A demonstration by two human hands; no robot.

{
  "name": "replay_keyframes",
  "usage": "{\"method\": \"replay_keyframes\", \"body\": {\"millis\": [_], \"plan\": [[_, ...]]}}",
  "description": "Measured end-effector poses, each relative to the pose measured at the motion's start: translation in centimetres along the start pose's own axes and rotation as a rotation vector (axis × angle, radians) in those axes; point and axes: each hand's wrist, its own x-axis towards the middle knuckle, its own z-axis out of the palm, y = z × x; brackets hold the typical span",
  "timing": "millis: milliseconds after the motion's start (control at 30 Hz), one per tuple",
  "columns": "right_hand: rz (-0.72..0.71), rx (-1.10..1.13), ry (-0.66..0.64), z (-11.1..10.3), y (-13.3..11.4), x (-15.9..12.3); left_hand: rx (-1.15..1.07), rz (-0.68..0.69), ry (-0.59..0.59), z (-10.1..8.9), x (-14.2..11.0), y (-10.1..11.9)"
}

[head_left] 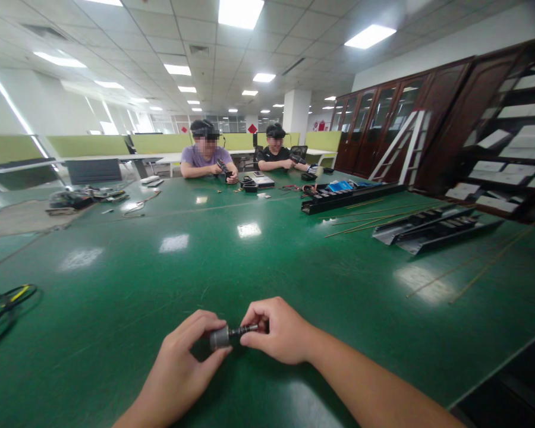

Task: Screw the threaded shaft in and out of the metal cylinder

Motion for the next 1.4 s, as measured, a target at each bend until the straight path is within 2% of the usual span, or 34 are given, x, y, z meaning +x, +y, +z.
{"method": "replay_keyframes", "body": {"millis": [1400], "plan": [[-0.004,-0.039,0.000,-0.14,0.25,-0.10,-0.015,-0.007,-0.031,-0.30,0.04,-0.13]]}}
